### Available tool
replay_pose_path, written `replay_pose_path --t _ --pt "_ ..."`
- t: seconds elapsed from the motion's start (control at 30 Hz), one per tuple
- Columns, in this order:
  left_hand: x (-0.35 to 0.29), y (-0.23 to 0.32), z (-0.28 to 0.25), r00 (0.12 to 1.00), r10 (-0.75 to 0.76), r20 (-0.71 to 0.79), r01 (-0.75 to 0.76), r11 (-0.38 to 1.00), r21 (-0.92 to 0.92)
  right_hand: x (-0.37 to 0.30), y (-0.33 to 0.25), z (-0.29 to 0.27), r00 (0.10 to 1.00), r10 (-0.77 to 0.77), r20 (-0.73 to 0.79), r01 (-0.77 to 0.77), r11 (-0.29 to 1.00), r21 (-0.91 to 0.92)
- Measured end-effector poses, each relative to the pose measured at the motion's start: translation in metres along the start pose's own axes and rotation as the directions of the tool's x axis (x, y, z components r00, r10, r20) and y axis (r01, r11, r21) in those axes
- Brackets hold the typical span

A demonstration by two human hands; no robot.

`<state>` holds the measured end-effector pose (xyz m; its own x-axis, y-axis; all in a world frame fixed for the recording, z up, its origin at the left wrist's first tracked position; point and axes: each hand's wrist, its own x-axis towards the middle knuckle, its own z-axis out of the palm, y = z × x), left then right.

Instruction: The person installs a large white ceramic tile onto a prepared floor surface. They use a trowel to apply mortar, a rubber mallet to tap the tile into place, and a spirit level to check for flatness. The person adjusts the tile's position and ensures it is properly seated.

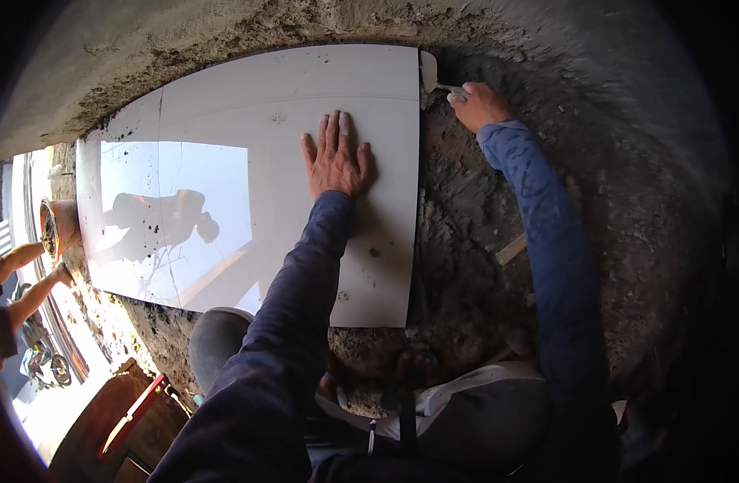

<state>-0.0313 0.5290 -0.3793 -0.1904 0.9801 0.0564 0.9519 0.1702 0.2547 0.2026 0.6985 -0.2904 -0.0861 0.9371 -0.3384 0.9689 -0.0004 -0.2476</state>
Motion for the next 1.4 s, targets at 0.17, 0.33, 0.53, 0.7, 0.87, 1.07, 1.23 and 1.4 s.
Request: replay_pose_path --t 0.17,0.33,0.53,0.7,0.87,1.07,1.23,1.4 --pt "0.001 0.001 0.000 1.000 -0.001 -0.008 0.001 1.000 -0.011 -0.004 0.036 0.002 0.997 0.073 -0.013 -0.071 0.992 0.106" --pt "0.001 -0.006 0.000 1.000 0.000 -0.023 0.001 1.000 0.012 -0.007 0.003 -0.033 0.977 0.042 0.209 -0.107 0.946 0.306" --pt "0.003 0.001 0.003 0.999 0.014 -0.043 -0.013 1.000 0.024 0.028 0.016 -0.005 0.995 0.040 0.091 -0.049 0.994 0.098" --pt "0.001 0.000 0.002 0.999 0.009 -0.033 -0.008 0.999 0.038 0.010 0.007 0.012 0.993 0.083 0.081 -0.092 0.989 0.115" --pt "0.002 0.002 0.001 0.999 0.017 -0.032 -0.017 1.000 0.006 -0.028 -0.005 0.043 0.984 0.174 0.032 -0.171 0.892 0.418" --pt "0.003 -0.005 0.002 0.998 0.021 -0.057 -0.021 1.000 -0.004 -0.020 0.003 0.033 1.000 0.028 0.006 -0.028 0.999 0.026" --pt "-0.001 -0.004 0.005 0.998 0.019 -0.055 -0.020 1.000 -0.002 -0.024 0.005 0.039 0.980 0.199 -0.005 -0.181 0.902 0.392" --pt "0.002 0.000 0.004 0.998 0.032 -0.054 -0.032 0.999 0.004 -0.017 -0.006 0.033 0.961 0.252 0.113 -0.267 0.743 0.614"
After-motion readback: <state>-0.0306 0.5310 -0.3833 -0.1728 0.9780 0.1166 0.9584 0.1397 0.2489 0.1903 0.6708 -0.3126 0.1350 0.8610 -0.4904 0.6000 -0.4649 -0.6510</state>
